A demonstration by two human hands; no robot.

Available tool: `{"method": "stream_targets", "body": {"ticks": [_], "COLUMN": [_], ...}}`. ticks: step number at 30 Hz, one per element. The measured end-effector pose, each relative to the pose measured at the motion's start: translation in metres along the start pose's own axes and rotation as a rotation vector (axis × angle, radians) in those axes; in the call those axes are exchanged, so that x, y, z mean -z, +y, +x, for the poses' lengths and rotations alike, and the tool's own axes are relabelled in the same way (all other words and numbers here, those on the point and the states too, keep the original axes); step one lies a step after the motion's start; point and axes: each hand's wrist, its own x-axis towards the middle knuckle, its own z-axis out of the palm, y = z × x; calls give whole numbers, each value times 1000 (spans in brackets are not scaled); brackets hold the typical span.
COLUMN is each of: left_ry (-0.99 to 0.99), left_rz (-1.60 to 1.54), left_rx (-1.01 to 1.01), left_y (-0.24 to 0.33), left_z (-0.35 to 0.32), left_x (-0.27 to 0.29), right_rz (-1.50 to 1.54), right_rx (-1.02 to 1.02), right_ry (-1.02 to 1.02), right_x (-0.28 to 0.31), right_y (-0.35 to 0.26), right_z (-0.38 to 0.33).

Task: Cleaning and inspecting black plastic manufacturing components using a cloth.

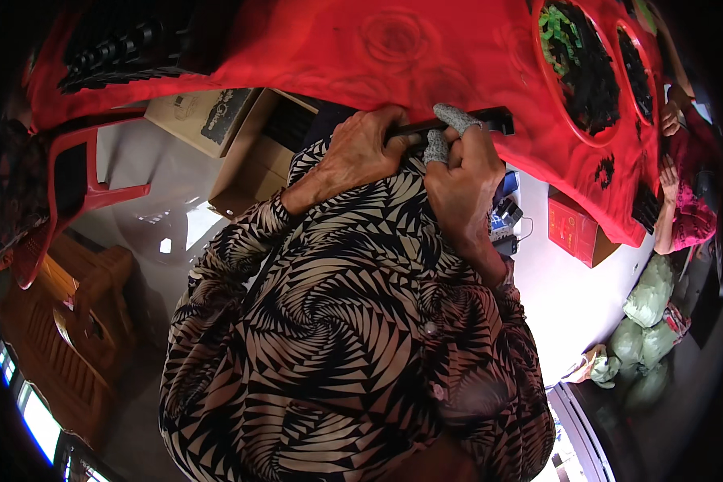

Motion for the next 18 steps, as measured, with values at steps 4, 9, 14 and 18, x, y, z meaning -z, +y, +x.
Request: {"method": "stream_targets", "body": {"ticks": [4, 9, 14, 18], "left_ry": [39, -227, -269, -264], "left_rz": [-88, -277, -351, -376], "left_rx": [-72, 46, -15, -49], "left_y": [-14, -4, -12, -16], "left_z": [2, -3, -6, -4], "left_x": [-3, 21, 23, 21], "right_rz": [7, 58, 69, 53], "right_rx": [4, -53, -21, -22], "right_ry": [-7, -20, -12, -27], "right_x": [1, 3, 3, 2], "right_y": [-2, 2, 2, 5], "right_z": [1, 1, 2, 2]}}
